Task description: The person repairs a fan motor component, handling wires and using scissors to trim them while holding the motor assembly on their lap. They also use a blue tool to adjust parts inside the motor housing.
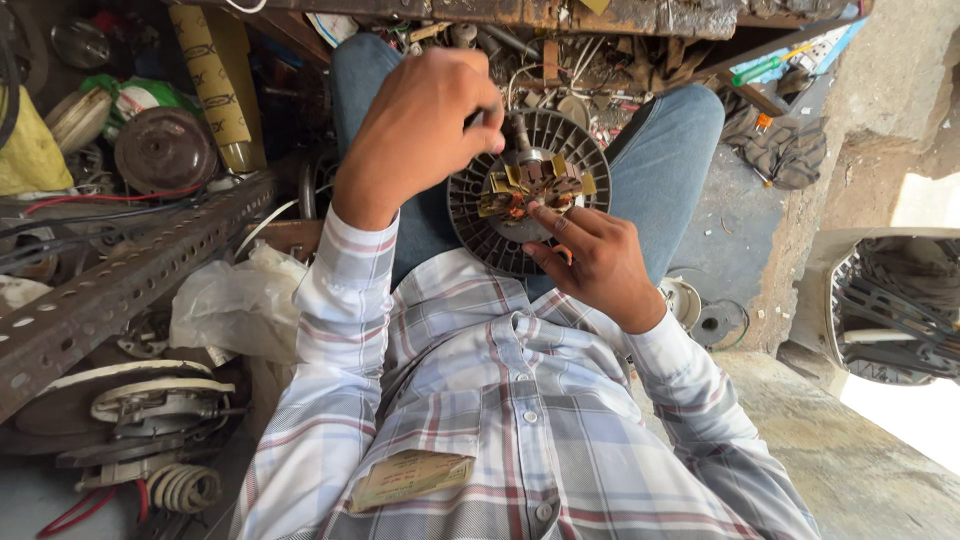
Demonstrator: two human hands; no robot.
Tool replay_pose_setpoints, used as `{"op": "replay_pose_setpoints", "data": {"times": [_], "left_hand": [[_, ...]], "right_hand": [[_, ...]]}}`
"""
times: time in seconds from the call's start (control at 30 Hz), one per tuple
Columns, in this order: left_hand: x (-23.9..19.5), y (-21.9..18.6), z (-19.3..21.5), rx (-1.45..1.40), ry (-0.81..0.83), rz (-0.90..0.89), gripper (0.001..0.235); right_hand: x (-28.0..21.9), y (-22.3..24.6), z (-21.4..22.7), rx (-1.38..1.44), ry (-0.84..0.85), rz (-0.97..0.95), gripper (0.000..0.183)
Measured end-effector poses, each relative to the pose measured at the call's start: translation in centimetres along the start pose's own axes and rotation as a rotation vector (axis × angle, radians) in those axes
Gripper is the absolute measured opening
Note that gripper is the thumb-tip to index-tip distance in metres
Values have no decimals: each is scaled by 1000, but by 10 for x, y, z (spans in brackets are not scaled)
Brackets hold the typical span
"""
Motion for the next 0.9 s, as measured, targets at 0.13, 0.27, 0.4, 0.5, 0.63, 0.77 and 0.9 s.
{"op": "replay_pose_setpoints", "data": {"times": [0.13, 0.27, 0.4, 0.5, 0.63, 0.77, 0.9], "left_hand": [[7, 1, -8, 44, -98, -19, 22], [16, 20, -29, 2, 2, 83, 24], [13, 22, -30, 2, 30, 105, 23], [5, 21, -23, -2, 46, 120, 23], [4, 13, -14, 35, 2, 83, 22], [5, 8, -11, 75, -15, 96, 22], [7, 5, -10, 83, -87, 103, 24]], "right_hand": [[0, 0, 1, 25, -10, -23, 48], [4, 0, 4, 4, 31, 1, 47], [7, 1, 9, -25, 76, 58, 45], [7, 2, 9, -37, 84, 65, 45], [6, 1, 4, -66, 92, 48, 50], [4, 2, 3, -71, 90, 35, 53], [2, 2, 2, -40, 83, 11, 54]]}}
Point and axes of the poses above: each hand's wrist, its own x-axis towards the middle knuckle, its own z-axis out of the back of the hand, y = z × x, the point moved 9 cm from there along x, towards the middle knuckle, and after that the axes turned 13 degrees about y, right-handed, at the moved point
